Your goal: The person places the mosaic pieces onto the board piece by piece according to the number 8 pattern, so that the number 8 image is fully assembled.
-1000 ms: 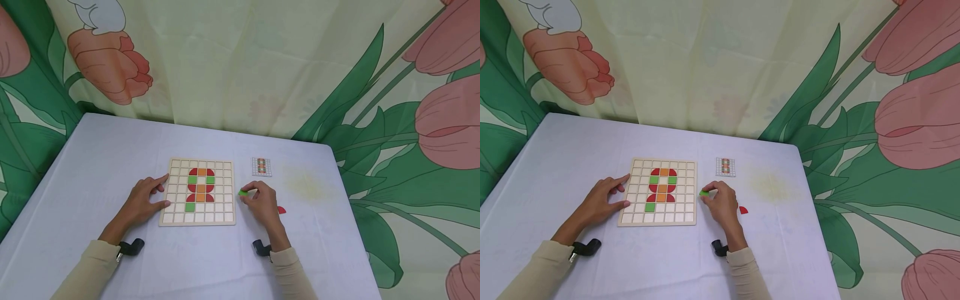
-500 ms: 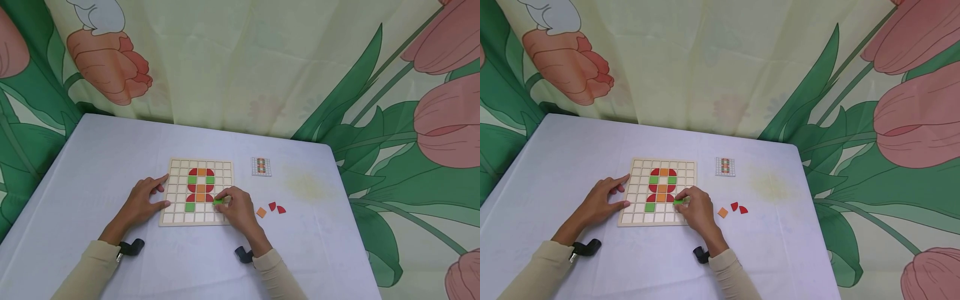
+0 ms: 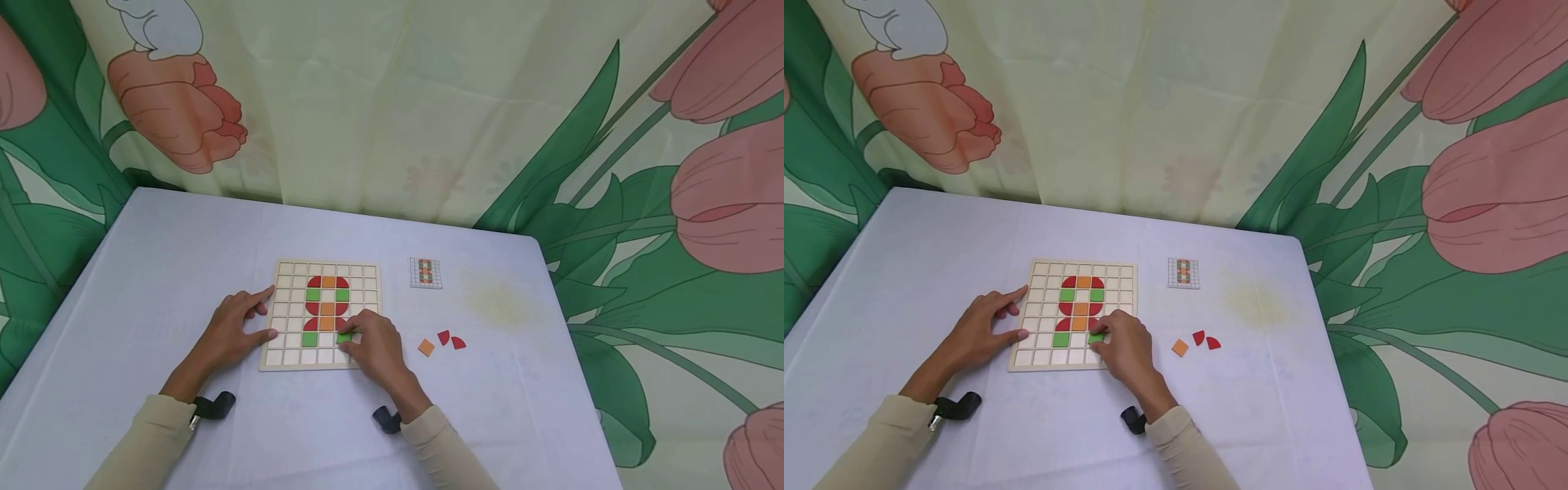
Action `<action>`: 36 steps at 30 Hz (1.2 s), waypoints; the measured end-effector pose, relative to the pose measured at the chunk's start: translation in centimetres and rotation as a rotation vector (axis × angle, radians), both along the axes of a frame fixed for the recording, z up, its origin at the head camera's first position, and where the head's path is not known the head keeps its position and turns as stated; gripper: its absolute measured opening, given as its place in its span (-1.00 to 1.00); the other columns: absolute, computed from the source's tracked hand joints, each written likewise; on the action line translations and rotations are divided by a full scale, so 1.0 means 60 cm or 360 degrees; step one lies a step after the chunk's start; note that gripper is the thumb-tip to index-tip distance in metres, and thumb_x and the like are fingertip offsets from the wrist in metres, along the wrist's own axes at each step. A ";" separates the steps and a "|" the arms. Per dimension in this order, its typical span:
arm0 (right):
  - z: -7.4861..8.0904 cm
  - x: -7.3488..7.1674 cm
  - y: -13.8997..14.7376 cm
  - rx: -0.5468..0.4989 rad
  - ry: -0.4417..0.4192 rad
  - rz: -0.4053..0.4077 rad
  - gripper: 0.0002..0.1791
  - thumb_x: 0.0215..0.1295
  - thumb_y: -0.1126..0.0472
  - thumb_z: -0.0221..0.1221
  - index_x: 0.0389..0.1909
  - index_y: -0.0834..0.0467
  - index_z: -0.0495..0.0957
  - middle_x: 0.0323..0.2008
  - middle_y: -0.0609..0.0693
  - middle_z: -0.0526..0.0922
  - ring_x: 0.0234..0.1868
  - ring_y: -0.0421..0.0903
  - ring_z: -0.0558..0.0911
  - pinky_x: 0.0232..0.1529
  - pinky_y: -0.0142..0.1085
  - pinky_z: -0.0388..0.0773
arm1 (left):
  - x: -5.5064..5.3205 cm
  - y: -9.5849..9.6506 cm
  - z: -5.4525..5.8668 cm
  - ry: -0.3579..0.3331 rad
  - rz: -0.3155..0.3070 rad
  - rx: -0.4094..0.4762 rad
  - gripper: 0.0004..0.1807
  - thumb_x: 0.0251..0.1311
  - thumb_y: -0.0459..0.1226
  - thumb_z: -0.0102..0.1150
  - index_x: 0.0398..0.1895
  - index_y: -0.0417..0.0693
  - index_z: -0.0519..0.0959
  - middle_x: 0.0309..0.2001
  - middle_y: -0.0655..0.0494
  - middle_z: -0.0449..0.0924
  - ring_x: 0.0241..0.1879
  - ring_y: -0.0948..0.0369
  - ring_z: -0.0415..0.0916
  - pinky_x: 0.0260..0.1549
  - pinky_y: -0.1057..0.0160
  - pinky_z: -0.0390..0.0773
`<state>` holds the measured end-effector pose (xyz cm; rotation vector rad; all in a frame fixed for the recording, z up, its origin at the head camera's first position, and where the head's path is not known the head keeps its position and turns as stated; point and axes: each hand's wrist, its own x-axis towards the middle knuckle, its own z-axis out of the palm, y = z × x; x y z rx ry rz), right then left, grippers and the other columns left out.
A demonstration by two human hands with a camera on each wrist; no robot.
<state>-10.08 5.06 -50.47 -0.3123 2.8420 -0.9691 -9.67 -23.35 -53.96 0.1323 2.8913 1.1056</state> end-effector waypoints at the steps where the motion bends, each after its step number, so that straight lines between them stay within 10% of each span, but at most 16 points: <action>1: 0.000 0.000 -0.001 0.0012 0.0017 0.0010 -0.77 0.09 0.25 0.60 -0.22 -0.01 0.86 -0.17 -0.17 0.76 -0.01 -0.13 0.69 -0.11 -0.27 0.48 | 0.000 0.000 0.000 0.0000 -0.0002 0.0002 0.02 0.11 -0.23 0.61 0.64 -0.08 0.29 -0.06 0.01 0.52 0.01 0.06 0.31 -0.09 0.06 0.38; 36: 0.003 -0.012 0.015 0.0029 0.0044 0.0059 -0.84 0.18 0.22 0.56 -0.22 -0.03 0.87 -0.26 -0.22 0.76 -0.13 -0.19 0.67 -0.15 -0.30 0.48 | 0.001 -0.003 0.001 -0.0004 -0.0005 0.0001 0.01 0.12 -0.22 0.61 0.63 -0.08 0.29 -0.06 0.01 0.53 -0.01 0.07 0.32 -0.09 0.06 0.37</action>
